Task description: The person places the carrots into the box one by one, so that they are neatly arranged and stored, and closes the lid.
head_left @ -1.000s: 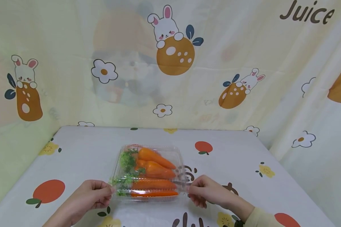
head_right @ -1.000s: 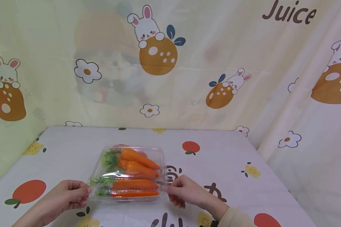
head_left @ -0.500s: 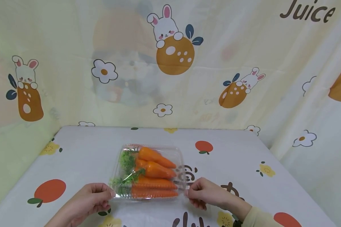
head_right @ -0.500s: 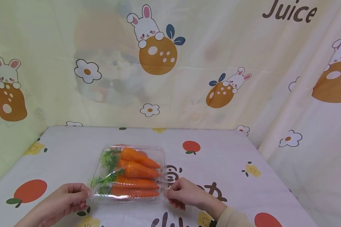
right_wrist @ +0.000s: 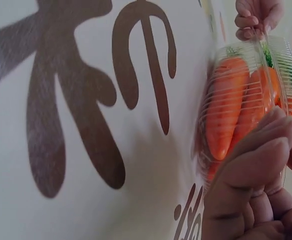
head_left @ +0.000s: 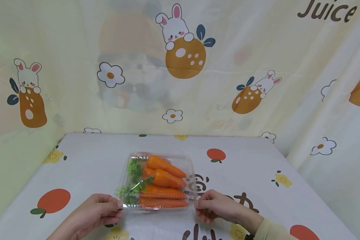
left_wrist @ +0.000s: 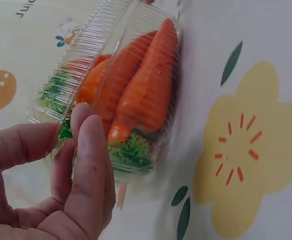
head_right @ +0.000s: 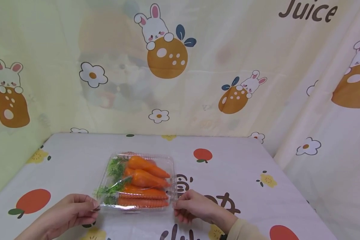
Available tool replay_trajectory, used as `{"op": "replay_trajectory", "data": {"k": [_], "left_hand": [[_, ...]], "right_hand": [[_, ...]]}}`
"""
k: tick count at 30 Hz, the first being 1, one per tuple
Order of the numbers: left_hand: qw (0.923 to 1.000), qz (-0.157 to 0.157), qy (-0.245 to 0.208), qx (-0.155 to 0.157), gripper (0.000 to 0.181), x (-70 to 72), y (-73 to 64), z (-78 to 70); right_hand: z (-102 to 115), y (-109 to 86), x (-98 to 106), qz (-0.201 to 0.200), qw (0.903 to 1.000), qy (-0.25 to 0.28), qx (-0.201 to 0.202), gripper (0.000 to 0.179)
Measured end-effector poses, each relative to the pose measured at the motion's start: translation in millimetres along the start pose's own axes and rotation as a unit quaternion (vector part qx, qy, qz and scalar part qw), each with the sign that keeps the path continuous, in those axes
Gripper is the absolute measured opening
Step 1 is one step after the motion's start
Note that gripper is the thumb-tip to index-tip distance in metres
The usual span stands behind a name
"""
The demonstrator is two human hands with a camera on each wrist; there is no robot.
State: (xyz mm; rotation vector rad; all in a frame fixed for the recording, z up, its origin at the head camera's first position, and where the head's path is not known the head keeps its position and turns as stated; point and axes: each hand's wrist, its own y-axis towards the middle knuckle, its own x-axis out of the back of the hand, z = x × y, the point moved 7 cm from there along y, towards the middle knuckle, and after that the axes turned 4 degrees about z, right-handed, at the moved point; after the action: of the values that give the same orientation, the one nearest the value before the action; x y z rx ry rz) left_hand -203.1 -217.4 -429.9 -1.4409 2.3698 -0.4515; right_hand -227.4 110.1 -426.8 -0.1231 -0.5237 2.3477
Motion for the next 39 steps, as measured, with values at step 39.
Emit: {"op": "replay_trajectory", "data": {"k": [39], "left_hand": [[0.993,-0.039,-0.111,-0.006,0.007,-2.2,0.1,7.3]], "right_hand": [[-0.8,1.9,0.5,-0.046,0.9987,-0.003,0.021,0.026]]}}
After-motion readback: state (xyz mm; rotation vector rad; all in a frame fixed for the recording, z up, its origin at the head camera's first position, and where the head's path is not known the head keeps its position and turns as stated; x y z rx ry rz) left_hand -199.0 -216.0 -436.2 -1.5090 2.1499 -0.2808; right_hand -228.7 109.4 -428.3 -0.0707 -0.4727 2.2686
